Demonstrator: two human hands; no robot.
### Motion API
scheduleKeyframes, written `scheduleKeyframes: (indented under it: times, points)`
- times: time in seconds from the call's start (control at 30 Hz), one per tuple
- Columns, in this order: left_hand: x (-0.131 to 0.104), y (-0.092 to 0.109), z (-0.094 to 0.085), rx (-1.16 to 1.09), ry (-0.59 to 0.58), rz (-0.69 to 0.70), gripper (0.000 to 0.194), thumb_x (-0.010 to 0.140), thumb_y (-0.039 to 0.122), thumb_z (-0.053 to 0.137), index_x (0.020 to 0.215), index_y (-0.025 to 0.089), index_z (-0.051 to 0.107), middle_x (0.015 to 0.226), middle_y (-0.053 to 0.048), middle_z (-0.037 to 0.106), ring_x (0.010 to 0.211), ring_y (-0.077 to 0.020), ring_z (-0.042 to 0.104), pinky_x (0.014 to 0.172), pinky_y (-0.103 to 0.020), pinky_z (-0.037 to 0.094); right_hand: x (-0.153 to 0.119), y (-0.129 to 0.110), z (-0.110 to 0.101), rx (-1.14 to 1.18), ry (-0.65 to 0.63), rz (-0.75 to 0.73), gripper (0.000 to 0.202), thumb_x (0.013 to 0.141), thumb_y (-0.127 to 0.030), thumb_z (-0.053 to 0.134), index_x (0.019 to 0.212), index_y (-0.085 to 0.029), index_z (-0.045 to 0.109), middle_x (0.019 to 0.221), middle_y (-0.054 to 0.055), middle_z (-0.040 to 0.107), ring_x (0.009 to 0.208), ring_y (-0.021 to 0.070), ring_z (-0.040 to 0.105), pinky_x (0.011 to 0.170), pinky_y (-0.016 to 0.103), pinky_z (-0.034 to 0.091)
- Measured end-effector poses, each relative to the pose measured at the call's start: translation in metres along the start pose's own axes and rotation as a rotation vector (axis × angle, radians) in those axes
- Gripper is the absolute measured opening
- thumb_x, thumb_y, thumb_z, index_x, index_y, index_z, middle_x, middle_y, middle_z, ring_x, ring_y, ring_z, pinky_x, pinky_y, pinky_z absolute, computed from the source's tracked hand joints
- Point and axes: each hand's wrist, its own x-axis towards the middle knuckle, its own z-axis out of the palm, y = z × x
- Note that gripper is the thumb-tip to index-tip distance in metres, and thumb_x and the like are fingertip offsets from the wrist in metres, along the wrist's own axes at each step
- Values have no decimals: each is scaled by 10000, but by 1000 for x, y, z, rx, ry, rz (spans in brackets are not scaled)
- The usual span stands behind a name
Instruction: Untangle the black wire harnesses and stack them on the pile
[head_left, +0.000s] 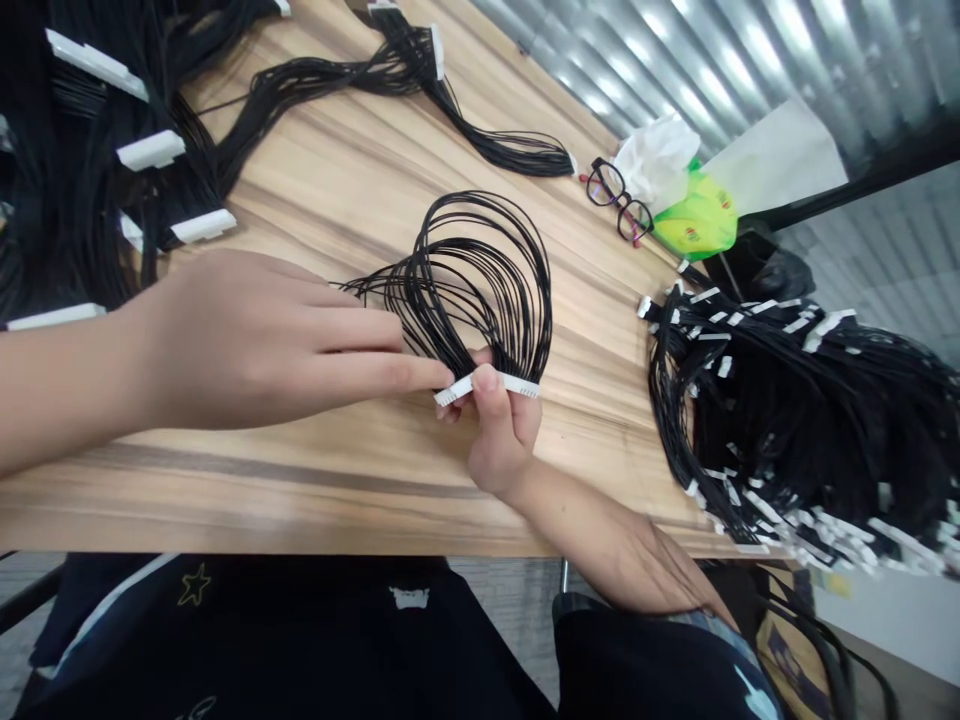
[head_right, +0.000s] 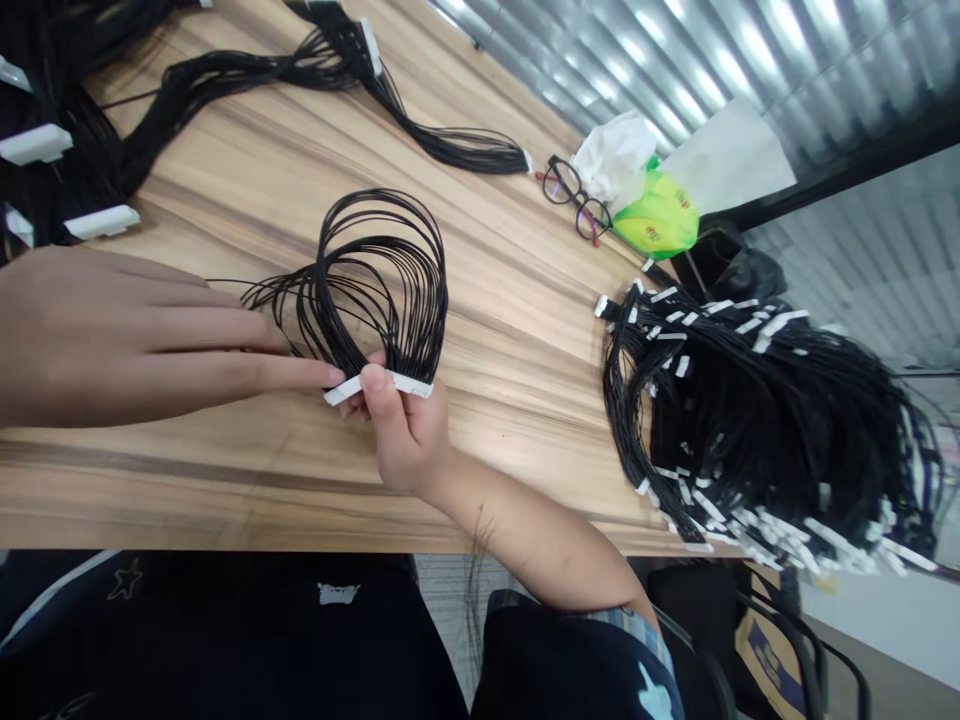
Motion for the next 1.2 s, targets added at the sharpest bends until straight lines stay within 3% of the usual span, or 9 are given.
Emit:
scheduleKeyframes:
  times: [0.07,0.17,0.4,0.6,0.77,0.87,1.03,1.13,1.2]
  points:
    - [7,0,3,-44,9,123,392,1153,306,295,1326,328,647,993,77,771,788,-128,665,570,-271,373,1,-1,-1,4,-35,-29,327,1066,-519,544,907,-259,661,664,-27,676,573,140,650,539,281,561]
    - [12,4,2,-234,-27,-22,375,1161,463,332,1134,272,654,916,73,745,712,-116,659,601,-262,421,0,-2,-1,-19,-81,-76,313,1067,-491,553,890,-264,675,682,-26,684,592,146,658,598,307,586]
    - [12,5,-17,-478,-225,-57,261,1148,414,427,1055,286,636,653,117,587,508,-77,518,483,-214,364,-4,-4,-2,-73,-99,-139,274,1051,-455,589,860,-278,677,700,-17,688,604,169,658,594,338,559]
    - [15,6,-19,-59,87,220,341,1120,396,480,851,253,633,807,68,653,711,-121,574,764,-324,473,7,-9,0,16,40,28,418,1041,-549,573,755,-249,627,605,-24,606,520,146,595,484,282,512]
    - [12,16,-22,-237,-19,397,428,1128,341,443,716,261,526,701,75,617,604,-107,536,766,-294,567,14,-13,2,83,163,96,461,990,-607,621,710,-244,576,558,-47,538,485,127,557,427,240,463]
    - [8,21,-20,-328,-41,301,423,1140,351,403,734,256,472,620,78,559,526,-113,491,541,-308,456,11,-12,3,90,115,52,434,1003,-586,614,732,-247,609,562,-41,555,477,132,554,422,248,462]
    - [5,17,-15,-244,41,9,294,1142,333,390,955,261,604,585,103,570,474,-75,532,471,-223,374,2,-6,0,25,42,21,407,1046,-538,569,770,-252,656,605,-24,611,508,145,592,470,279,520]
    - [4,13,-12,-12,127,24,253,1128,266,395,1150,283,646,679,96,672,538,-105,581,467,-243,346,-1,-3,-1,9,-4,-7,369,1056,-509,563,815,-257,683,633,-17,641,535,154,625,488,289,538]
    - [1,10,-10,70,115,89,404,1094,156,327,1261,318,657,751,96,719,550,-123,554,456,-265,302,-2,-2,-1,29,-1,-11,345,1057,-487,571,832,-258,697,646,-13,662,540,152,630,493,290,539]
